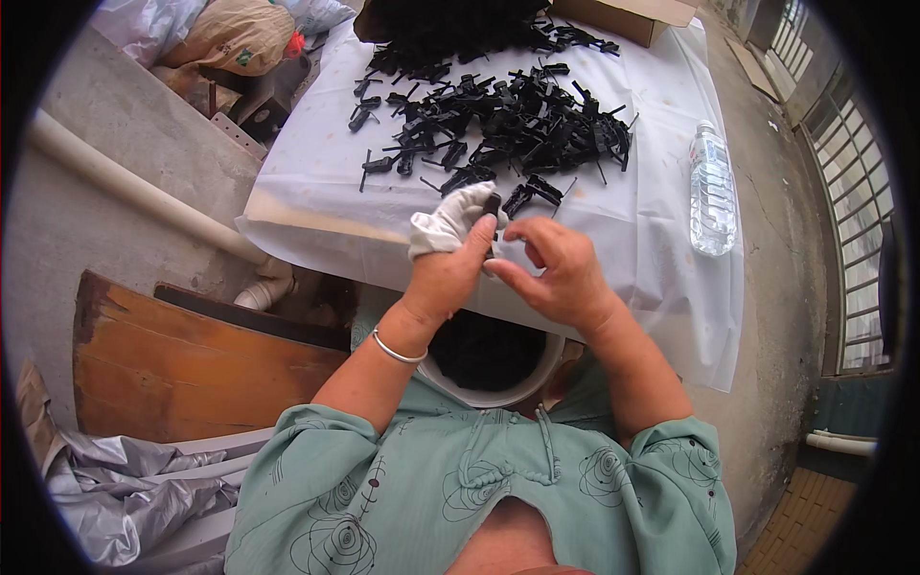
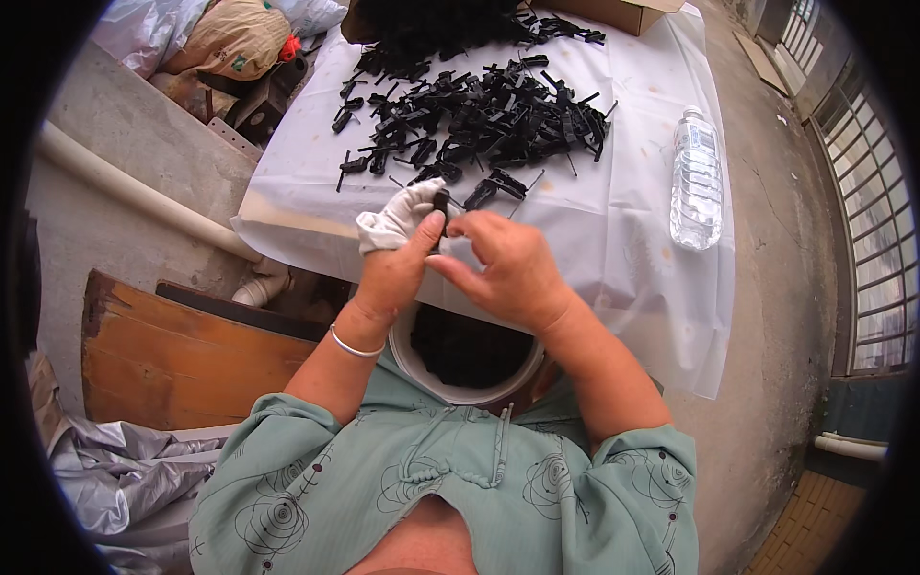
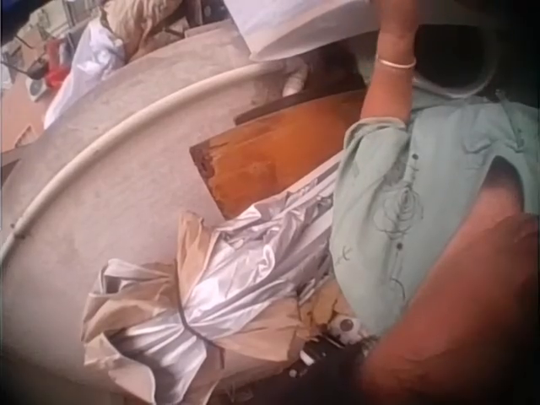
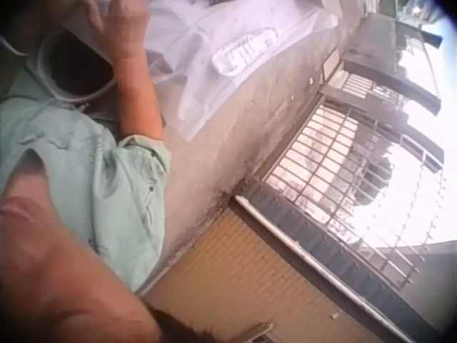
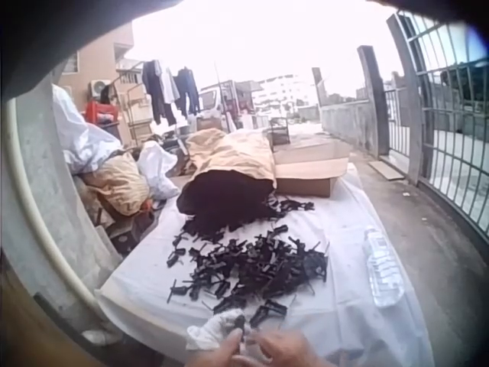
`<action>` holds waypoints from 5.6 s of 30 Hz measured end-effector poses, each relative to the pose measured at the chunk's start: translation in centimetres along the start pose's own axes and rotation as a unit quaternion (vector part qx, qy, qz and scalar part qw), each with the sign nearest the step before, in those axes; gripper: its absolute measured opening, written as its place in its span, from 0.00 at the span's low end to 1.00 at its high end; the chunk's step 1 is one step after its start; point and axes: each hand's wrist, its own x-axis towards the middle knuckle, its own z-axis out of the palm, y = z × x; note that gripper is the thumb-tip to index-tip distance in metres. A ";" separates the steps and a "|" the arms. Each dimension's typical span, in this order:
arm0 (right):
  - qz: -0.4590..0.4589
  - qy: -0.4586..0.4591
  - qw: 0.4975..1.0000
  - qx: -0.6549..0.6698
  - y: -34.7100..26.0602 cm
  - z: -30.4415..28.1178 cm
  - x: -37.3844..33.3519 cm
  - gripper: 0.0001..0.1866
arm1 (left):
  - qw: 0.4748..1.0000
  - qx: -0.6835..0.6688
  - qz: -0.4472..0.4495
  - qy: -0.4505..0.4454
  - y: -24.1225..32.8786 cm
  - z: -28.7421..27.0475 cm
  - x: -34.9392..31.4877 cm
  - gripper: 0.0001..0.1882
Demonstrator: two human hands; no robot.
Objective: Cleaning and inspecting small black plastic components with a white cloth at a sorting table.
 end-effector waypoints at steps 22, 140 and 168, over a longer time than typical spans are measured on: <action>0.165 -0.004 0.963 0.212 2.8 3.6 -1.6 0.15 | 0.848 0.442 0.292 -0.008 0.0 0.5 -1.6 0.15; 0.289 -0.082 0.894 0.332 1.6 3.7 -1.4 0.17 | 0.823 0.510 0.248 0.016 0.3 0.0 -2.5 0.16; -0.024 -0.053 0.998 0.035 2.4 -0.1 -0.3 0.05 | 0.996 0.019 -0.060 -0.058 1.4 -1.4 -1.4 0.16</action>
